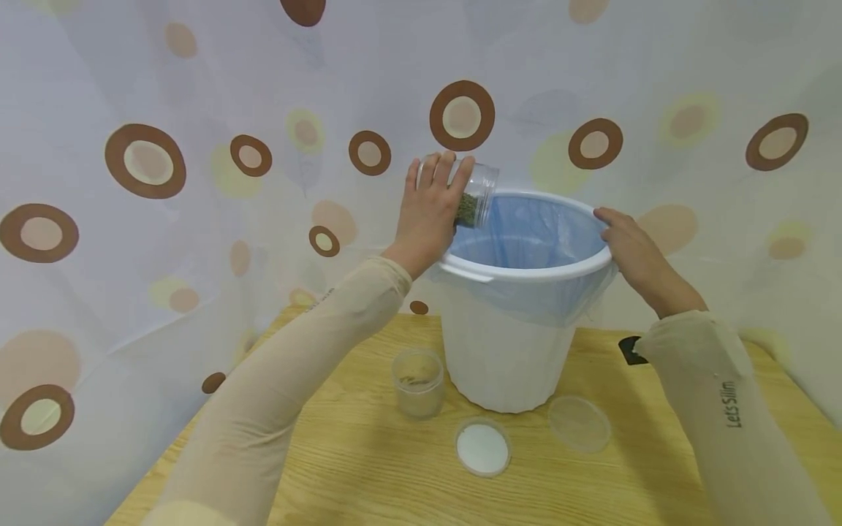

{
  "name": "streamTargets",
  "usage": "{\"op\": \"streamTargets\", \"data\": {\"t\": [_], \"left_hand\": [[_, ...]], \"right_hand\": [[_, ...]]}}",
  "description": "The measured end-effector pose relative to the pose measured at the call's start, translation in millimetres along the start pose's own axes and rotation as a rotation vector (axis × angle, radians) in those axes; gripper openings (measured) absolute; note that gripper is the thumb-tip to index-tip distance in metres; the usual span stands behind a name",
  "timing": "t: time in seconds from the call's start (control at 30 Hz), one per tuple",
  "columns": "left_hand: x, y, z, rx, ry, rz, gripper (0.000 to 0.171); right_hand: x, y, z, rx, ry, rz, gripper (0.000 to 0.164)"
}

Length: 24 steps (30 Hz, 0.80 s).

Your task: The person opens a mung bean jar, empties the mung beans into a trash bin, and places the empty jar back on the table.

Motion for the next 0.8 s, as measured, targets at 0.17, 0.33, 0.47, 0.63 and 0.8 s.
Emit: {"op": "streamTargets", "data": {"t": [0.17,0.33,0.47,0.63,0.8], "left_hand": [[-0.3,0.0,-0.2,-0.027,-0.005,0.016,0.068],[-1.3,0.6,-0.8,-0.02,0.002,0.031,0.068],[-1.5,0.0,-1.7,-0.016,0.009,0.028,0.066],[-1.9,-0.5,-1.9,-0.022,0.012,0.023,0.063],[-1.8,-0.6,-1.4,-0.022,0.003,0.02,0.064]], "right_hand": [[1.1,0.2,0.5,0.003,-0.009,0.006,0.057],[0.0,-0.3,1.1,0.012,0.001,0.022,0.057],[-0.2,-0.1,0.9,0.011,0.003,0.02,0.057],[-0.2,0.2,0.4,0.002,-0.012,0.017,0.057],[-1.6,0.0,0.6,0.008,-0.022,0.02,0.057]]}}
Point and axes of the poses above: each hand's wrist, its own y-axis towards the middle knuckle, its own z-axis out of the palm, x = y × z, the point moved 5 cm from there along y, towards the middle knuckle, and after that the axes turned 14 degrees about y, right-handed, at the moved point
